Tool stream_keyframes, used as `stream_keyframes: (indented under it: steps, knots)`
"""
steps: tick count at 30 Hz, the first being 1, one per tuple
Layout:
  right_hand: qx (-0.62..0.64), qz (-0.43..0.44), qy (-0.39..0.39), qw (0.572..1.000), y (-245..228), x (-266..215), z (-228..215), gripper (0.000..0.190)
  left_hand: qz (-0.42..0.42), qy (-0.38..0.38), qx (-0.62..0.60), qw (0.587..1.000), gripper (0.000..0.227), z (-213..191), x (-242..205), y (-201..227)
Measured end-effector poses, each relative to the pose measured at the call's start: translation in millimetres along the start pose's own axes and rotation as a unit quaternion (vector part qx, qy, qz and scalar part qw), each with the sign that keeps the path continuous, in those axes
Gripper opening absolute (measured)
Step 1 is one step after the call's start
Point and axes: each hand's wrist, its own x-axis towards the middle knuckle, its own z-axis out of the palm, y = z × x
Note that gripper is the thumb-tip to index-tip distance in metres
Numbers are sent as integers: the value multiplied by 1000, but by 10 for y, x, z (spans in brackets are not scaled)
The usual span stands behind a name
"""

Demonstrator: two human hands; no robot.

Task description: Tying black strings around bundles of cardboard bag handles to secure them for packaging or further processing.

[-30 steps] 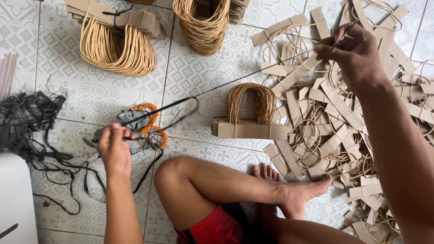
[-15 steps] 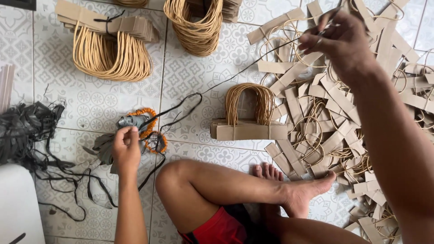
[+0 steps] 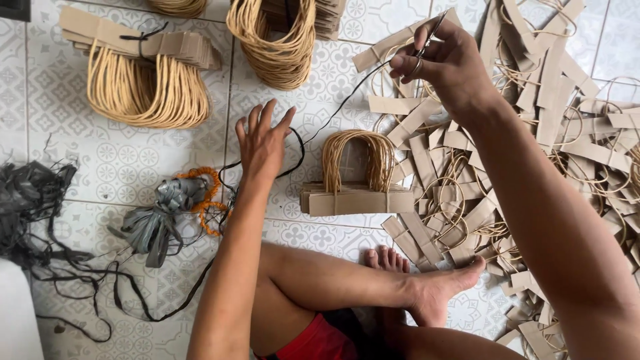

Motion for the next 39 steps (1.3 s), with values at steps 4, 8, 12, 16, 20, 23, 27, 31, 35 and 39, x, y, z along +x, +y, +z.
stream_keyframes:
  steps: [4,8,12,16,20,23,27,31,35,39]
  knots:
    - [4,-42,4,999,86,44,-130,24,32,-66,-9,997,31,156,81,-82]
    - [-9,-58,40,997,119,56,-246,25,-13,-47,-135,990,15,212,2,-145]
    - [-54,-90,77,991,138,26,-313,26,-75,74,-242,964,13,-173,-145,-260]
    - [-5,-97,20,995,197,33,-319,28,-147,40,-207,966,8,-309,-255,-524]
    - [-94,-31,76,992,33,-61,-343,26,-272,-18,-136,953,8,-306,-435,-791]
    - [-75,-12,49,996,31,-138,-344,25,-299,-23,-116,947,9,-280,-453,-804]
    - [-99,7,33,994,-59,-190,-237,27,-367,-23,-100,924,17,-257,-486,-795]
    - [-66,-12,6,998,-29,-216,-246,29,-368,3,-80,926,16,-137,-552,-918]
    - [-102,24,0,995,-132,-175,-175,22,-362,-13,-114,925,16,-171,-564,-860]
    - [-130,37,-54,989,-127,-90,-72,22,-313,-24,-109,943,15,-269,-644,-664]
